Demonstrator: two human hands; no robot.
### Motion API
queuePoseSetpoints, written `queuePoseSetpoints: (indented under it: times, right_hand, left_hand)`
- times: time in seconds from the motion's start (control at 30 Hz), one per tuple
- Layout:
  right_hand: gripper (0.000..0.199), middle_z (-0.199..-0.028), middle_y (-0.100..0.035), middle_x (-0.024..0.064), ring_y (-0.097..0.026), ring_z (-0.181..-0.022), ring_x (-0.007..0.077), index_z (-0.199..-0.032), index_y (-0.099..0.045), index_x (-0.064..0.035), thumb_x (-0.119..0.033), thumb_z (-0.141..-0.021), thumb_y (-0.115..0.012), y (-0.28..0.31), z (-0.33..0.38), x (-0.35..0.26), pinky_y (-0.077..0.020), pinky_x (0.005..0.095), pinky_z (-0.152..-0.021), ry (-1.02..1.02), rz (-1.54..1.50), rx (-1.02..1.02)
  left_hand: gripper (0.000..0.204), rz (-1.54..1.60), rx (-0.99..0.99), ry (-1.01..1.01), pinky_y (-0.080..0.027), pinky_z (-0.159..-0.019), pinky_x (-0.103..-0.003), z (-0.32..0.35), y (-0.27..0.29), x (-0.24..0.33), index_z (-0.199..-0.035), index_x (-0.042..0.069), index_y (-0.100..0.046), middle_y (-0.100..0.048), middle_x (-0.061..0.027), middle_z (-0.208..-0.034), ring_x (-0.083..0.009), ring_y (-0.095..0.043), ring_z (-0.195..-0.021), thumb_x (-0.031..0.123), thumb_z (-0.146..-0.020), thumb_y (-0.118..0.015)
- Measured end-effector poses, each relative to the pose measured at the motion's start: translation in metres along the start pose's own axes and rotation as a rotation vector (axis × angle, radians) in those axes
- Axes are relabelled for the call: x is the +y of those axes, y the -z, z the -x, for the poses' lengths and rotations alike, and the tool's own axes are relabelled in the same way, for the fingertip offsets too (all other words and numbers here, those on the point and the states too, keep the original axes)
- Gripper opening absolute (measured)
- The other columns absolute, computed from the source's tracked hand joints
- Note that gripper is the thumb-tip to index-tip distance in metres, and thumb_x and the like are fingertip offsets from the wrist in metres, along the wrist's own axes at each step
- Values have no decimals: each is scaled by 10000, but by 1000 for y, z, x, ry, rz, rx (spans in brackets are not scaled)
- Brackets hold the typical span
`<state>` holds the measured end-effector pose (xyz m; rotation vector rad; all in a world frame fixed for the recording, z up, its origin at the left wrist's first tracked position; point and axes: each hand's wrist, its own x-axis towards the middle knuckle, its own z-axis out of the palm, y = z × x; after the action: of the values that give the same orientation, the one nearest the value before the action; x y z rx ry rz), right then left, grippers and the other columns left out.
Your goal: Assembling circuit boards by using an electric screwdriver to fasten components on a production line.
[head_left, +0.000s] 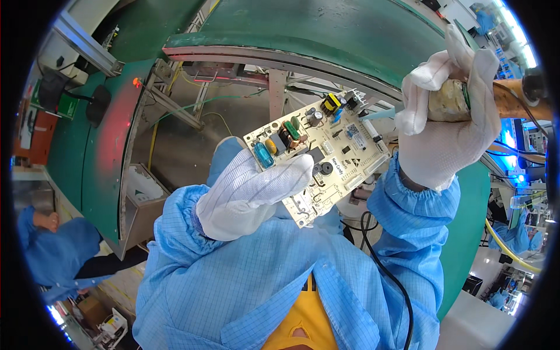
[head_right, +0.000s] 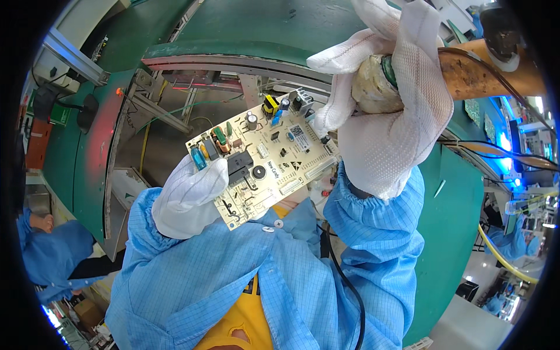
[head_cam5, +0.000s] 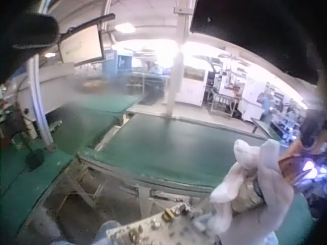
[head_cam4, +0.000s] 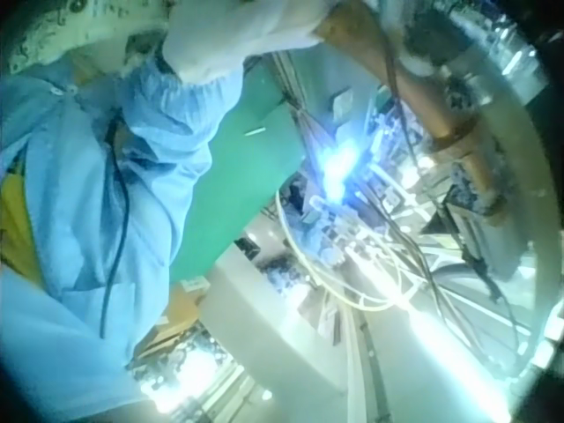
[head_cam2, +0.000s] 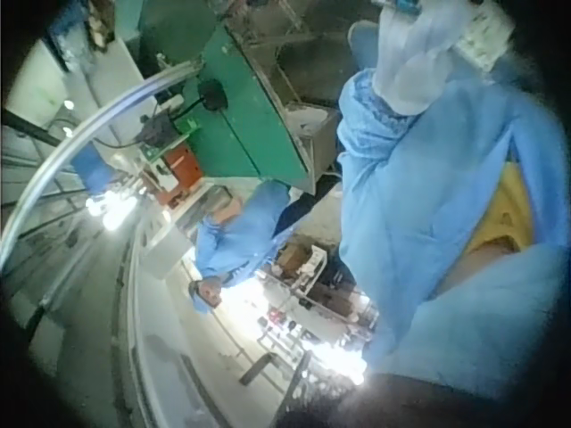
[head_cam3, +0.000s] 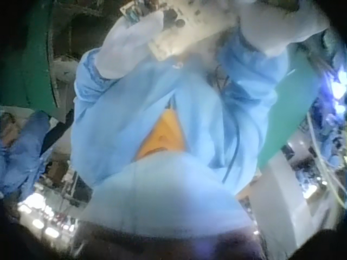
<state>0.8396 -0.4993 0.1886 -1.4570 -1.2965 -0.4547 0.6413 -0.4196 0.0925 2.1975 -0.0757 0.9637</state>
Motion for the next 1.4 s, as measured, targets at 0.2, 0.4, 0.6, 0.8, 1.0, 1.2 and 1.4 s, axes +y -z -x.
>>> queuePoseSetpoints:
  times: [0.2, 0.4, 0.6, 0.8, 1.0, 1.2, 1.4]
  right_hand:
    - [466, -738, -614, 143, -577, -516, 155, -1094, -628, 69, -264, -1049, -306, -11, -1, 32, -471, 222, -386, 32, -814, 116]
    - [476, -725, -614, 143, -561, -496, 145, -1085, -627, 63, -300, -1039, -322, -12, -8, 19, -448, 228, -377, -86, -890, 120]
    - [496, -722, -607, 136, -525, -470, 129, -1100, -613, 55, -354, -1021, -343, 1, -2, 1, -397, 227, -369, -347, -535, 93]
    - [491, -726, -601, 131, -506, -467, 122, -1110, -604, 50, -356, -1015, -346, 11, 3, 6, -380, 224, -370, -367, -686, 37]
    - [468, -734, -596, 130, -505, -484, 125, -1114, -599, 52, -323, -1016, -337, 7, 3, 14, -386, 221, -379, -224, -867, -13]
    - [440, -740, -595, 140, -555, -536, 153, -1107, -600, 72, -257, -1026, -319, -8, 2, 0, -430, 230, -399, 64, 200, 65]
    - [448, -751, -605, 147, -562, -538, 151, -1103, -599, 74, -265, -1023, -318, 1, 6, -3, -442, 236, -405, -42, 39, 71]
  left_hand:
    - [470, 61, -47, 62, -517, -932, -365, 14, -4, -11, -1271, 8, -568, -621, -155, -1198, -310, -620, -1094, -92, -819, -651]
    - [406, 200, 29, 101, -504, -957, -346, 15, -10, -17, -1295, 30, -554, -600, -131, -1237, -267, -606, -1129, -64, -901, -583]
    - [347, 1077, 171, 1003, -512, -962, -348, 2, -5, -7, -1300, 17, -538, -609, -119, -1221, -236, -614, -1117, -13, -955, -537]
    - [445, 1481, 237, 824, -430, -1060, -313, 1, -4, -7, -1335, 119, -523, -551, -68, -1328, -197, -570, -1179, 301, -933, -585]
    - [516, 1462, 96, 713, -339, -1142, -281, 6, -1, -11, -1360, 231, -529, -499, -4, -1412, -172, -506, -1258, 468, -907, -601]
    - [525, 1515, 84, 626, -365, -1126, -263, 2, -3, -8, -1373, 214, -513, -505, -9, -1408, -164, -513, -1256, 447, -911, -603]
    - [501, 1341, 236, 892, -511, -994, -255, -6, -2, 0, -1381, 58, -441, -558, -113, -1336, -189, -612, -1141, 290, -957, -575]
